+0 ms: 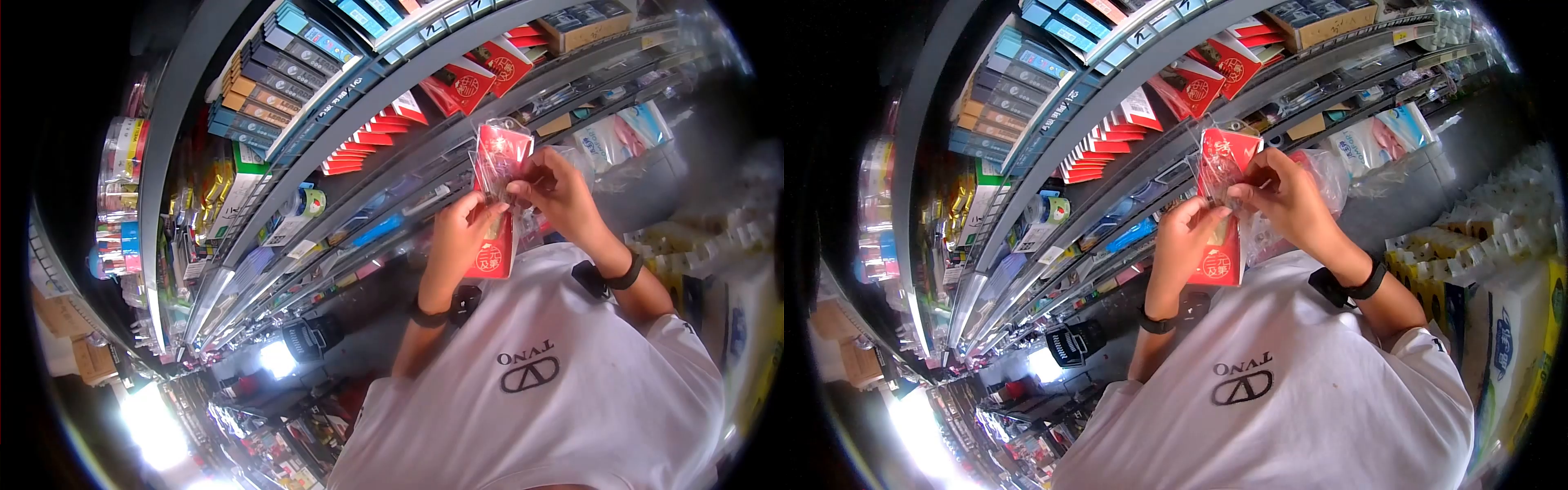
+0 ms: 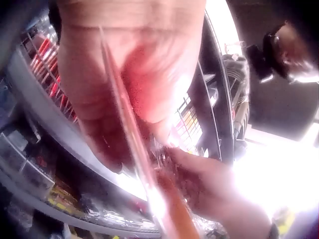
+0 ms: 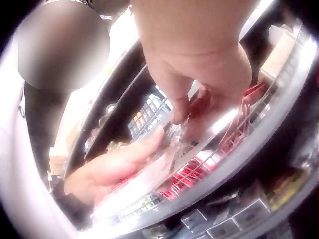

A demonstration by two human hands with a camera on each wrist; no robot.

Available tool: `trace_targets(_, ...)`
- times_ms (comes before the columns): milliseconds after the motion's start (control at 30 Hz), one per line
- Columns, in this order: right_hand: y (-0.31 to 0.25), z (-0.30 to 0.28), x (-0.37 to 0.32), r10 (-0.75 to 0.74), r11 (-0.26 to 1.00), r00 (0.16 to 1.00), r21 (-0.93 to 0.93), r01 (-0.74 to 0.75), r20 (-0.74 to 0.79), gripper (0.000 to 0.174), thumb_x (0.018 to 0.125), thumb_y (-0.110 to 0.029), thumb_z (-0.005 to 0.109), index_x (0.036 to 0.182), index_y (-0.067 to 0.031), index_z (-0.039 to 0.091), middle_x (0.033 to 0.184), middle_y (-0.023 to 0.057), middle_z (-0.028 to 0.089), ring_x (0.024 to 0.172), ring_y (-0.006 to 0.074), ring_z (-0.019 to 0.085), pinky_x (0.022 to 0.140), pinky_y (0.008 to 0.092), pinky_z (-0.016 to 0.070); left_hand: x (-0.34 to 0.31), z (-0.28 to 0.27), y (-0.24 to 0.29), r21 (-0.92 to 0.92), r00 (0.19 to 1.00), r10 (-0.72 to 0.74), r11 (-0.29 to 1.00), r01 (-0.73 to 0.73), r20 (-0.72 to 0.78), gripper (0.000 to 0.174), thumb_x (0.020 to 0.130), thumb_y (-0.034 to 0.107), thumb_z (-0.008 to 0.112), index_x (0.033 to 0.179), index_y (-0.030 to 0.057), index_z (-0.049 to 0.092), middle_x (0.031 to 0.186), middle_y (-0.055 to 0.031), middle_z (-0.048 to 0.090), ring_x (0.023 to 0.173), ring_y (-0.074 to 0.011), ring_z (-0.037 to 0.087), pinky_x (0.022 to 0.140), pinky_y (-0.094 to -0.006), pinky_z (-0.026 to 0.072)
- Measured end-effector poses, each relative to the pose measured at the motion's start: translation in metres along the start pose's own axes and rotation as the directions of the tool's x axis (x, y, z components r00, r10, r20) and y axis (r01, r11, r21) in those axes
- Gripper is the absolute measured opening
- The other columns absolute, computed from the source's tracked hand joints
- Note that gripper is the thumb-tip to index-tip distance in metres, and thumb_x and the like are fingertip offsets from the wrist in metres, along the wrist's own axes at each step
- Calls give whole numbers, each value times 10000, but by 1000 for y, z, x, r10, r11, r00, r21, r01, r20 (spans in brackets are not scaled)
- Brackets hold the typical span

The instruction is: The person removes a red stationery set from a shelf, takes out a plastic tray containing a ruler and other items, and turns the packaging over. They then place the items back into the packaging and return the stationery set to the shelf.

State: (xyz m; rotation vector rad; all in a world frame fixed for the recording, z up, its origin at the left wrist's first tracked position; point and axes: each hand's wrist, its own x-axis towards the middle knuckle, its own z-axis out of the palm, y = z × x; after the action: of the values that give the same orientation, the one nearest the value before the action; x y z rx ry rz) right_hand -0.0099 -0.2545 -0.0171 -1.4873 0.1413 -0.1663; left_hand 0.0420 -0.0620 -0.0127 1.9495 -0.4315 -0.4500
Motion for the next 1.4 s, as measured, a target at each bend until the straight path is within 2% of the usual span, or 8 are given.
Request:
trace_targets(300, -9, 1, 1, -37, 964, 999, -264, 25, -40, 275, 897, -178, 766, 965, 13, 581, 803, 34, 612, 714, 80, 573, 626, 274, 486, -5, 9, 10, 109, 996, 42, 993, -51, 75, 209, 892, 162, 723, 983, -14, 657, 775, -207, 637, 645, -336, 600, 632, -369, 485)
trace_targets(433, -6, 0, 0, 137, 975, 988, -183, -122, 70, 211, 934, -132, 714, 1039, 12, 600, 836, 51, 598, 731, 124, 590, 637, 295, 484, -5, 12, -8, 24, 993, 104, 994, -106, 48, 196, 948, 139, 645, 1059, -22, 637, 894, -228, 671, 781, -321, 668, 721, -368, 513)
trace_targets(533, -1, 4, -1, -264, 898, 963, -379, 225, -52, 166, 938, -125, 681, 1052, -20, 621, 896, 133, 656, 746, 292, 655, 656, 378, 509, -4, 13, -23, -85, 999, 51, 995, -50, 17, 221, 985, 149, 606, 1117, -28, 616, 943, -214, 688, 830, -250, 678, 769, -352, 519)
trace_targets(633, -7, 1, -2, -277, 834, 960, -505, 221, -38, 106, 954, -81, 621, 1049, -35, 632, 970, 158, 653, 828, 387, 643, 692, 432, 515, -7, 6, -23, -65, 1000, 25, 998, -24, 16, 243, 1010, 169, 585, 1147, -31, 601, 936, -173, 692, 844, -168, 648, 786, -324, 509)
trace_targets(833, 2, -13, 4, -267, 754, 947, -574, 320, 177, 144, 961, -73, 593, 1083, -5, 628, 936, 187, 634, 825, 387, 652, 683, 393, 508, -13, -4, -33, -93, 997, -49, 994, 54, 57, 254, 1038, 214, 557, 1106, -30, 579, 897, -98, 649, 807, -127, 547, 773, -297, 472)
trace_targets(1033, -4, -19, 8, 310, 865, 931, -464, -193, 190, 245, 1006, -211, 603, 1059, 22, 656, 850, 135, 683, 834, 227, 705, 669, 326, 554, -17, -4, -36, -94, 998, 53, 994, -49, 35, 239, 1041, 206, 529, 1111, -22, 532, 929, -202, 617, 828, -245, 593, 775, -357, 476)
trace_targets(1133, 7, -12, 6, 271, 961, 936, -3, -277, 223, 381, 1014, -327, 603, 1018, 51, 648, 875, 115, 711, 753, 158, 691, 662, 331, 557, -19, -3, -31, 28, 997, 58, 998, -59, 50, 237, 1041, 199, 512, 1130, -21, 510, 991, -266, 620, 919, -399, 610, 806, -418, 480)
trace_targets(1400, 25, 1, 5, 249, 966, 925, -140, -216, 288, 324, 1009, -273, 622, 1085, 37, 565, 921, 97, 670, 810, 133, 668, 702, 301, 566, -19, 1, -18, 313, 987, 12, 948, -61, 157, 254, 1028, 182, 502, 1181, -20, 486, 1112, -281, 630, 1052, -477, 593, 840, -483, 480)
